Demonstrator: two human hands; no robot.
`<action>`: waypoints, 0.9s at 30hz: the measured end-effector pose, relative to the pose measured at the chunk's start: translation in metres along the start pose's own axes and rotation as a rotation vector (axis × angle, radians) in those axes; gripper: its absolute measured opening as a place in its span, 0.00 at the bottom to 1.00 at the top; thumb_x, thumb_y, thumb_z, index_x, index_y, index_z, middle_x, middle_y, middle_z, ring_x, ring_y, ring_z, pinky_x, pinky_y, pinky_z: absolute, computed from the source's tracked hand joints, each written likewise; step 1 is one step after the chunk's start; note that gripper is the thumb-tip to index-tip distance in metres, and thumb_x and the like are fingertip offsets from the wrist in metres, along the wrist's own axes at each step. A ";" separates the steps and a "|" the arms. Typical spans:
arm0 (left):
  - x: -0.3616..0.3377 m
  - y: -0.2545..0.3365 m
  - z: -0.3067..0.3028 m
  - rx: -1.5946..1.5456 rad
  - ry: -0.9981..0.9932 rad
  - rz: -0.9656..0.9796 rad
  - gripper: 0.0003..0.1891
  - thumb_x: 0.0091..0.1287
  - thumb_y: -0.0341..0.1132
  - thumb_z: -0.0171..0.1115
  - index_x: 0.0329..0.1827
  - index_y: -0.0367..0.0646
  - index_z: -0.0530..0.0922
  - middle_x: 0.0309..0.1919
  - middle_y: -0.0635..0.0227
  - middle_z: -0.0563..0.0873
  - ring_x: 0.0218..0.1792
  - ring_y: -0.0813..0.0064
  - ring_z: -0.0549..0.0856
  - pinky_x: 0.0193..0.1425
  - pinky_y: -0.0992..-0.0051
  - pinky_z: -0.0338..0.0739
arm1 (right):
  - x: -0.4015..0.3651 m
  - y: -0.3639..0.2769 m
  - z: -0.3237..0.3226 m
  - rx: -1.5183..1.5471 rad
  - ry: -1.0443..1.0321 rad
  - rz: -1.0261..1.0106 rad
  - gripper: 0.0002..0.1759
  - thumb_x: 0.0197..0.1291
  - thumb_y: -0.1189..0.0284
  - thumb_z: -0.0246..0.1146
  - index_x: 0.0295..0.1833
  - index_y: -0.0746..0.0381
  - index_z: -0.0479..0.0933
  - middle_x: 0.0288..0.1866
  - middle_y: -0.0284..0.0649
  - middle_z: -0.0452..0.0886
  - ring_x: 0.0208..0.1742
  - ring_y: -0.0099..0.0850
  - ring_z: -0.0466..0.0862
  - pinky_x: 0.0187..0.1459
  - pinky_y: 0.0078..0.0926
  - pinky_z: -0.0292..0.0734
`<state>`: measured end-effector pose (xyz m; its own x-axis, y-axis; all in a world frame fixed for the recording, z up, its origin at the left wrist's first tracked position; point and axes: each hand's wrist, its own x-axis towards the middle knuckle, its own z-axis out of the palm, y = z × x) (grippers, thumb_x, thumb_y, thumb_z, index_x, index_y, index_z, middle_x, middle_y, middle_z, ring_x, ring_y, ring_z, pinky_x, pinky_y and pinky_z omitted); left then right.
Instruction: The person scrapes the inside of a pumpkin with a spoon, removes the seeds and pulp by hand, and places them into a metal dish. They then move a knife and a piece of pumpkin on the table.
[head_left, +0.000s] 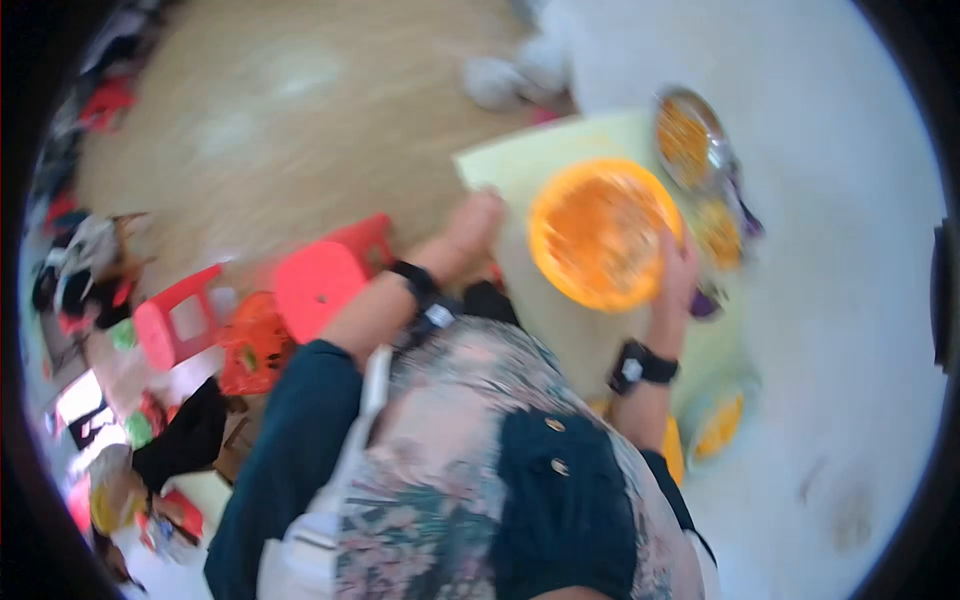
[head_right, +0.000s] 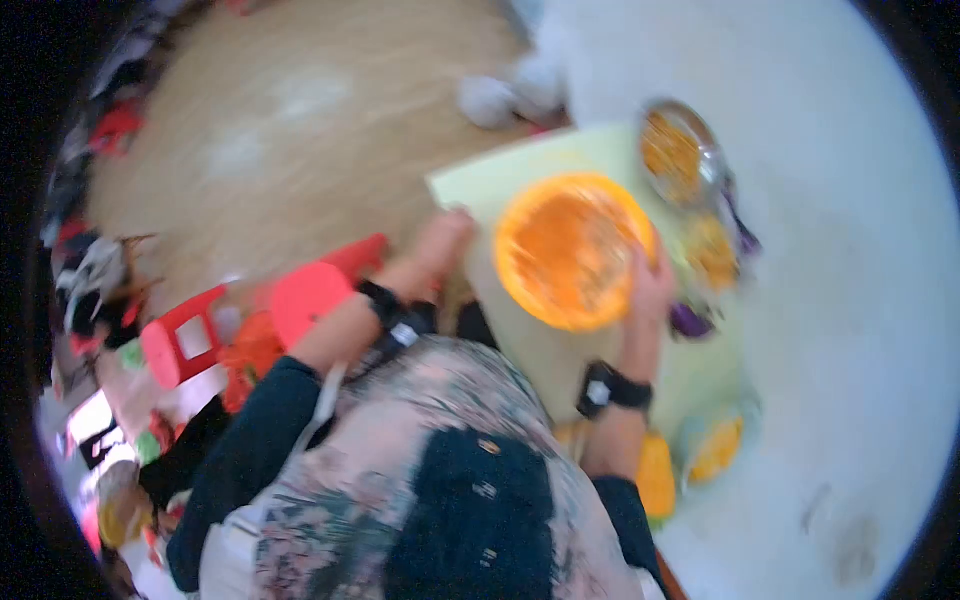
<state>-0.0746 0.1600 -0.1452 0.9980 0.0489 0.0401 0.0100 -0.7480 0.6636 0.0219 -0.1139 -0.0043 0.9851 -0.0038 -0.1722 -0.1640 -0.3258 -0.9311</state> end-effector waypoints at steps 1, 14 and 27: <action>-0.004 0.013 -0.010 -0.057 0.043 -0.031 0.06 0.55 0.26 0.51 0.31 0.35 0.77 0.32 0.48 0.79 0.37 0.52 0.80 0.42 0.60 0.77 | -0.003 -0.005 0.006 0.120 -0.033 0.018 0.24 0.62 0.75 0.58 0.65 0.65 0.67 0.57 0.42 0.76 0.51 0.29 0.78 0.53 0.24 0.74; 0.002 0.015 0.002 0.223 0.053 0.084 0.04 0.48 0.30 0.57 0.20 0.41 0.79 0.30 0.54 0.78 0.35 0.55 0.80 0.39 0.62 0.76 | 0.003 -0.032 0.024 0.097 -0.142 0.047 0.25 0.67 0.69 0.50 0.67 0.66 0.62 0.62 0.46 0.70 0.58 0.35 0.75 0.56 0.29 0.72; -0.008 -0.009 -0.020 -0.321 0.209 -0.085 0.08 0.35 0.23 0.59 0.20 0.40 0.83 0.21 0.53 0.83 0.24 0.57 0.83 0.30 0.65 0.78 | 0.025 -0.021 0.019 -0.338 -0.079 -0.354 0.22 0.65 0.68 0.50 0.62 0.67 0.66 0.56 0.47 0.70 0.53 0.36 0.71 0.51 0.30 0.69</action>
<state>-0.0837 0.1793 -0.1365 0.9598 0.2607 0.1041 0.0394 -0.4923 0.8695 0.0492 -0.0891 0.0047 0.9681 0.2296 0.0999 0.2189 -0.5823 -0.7829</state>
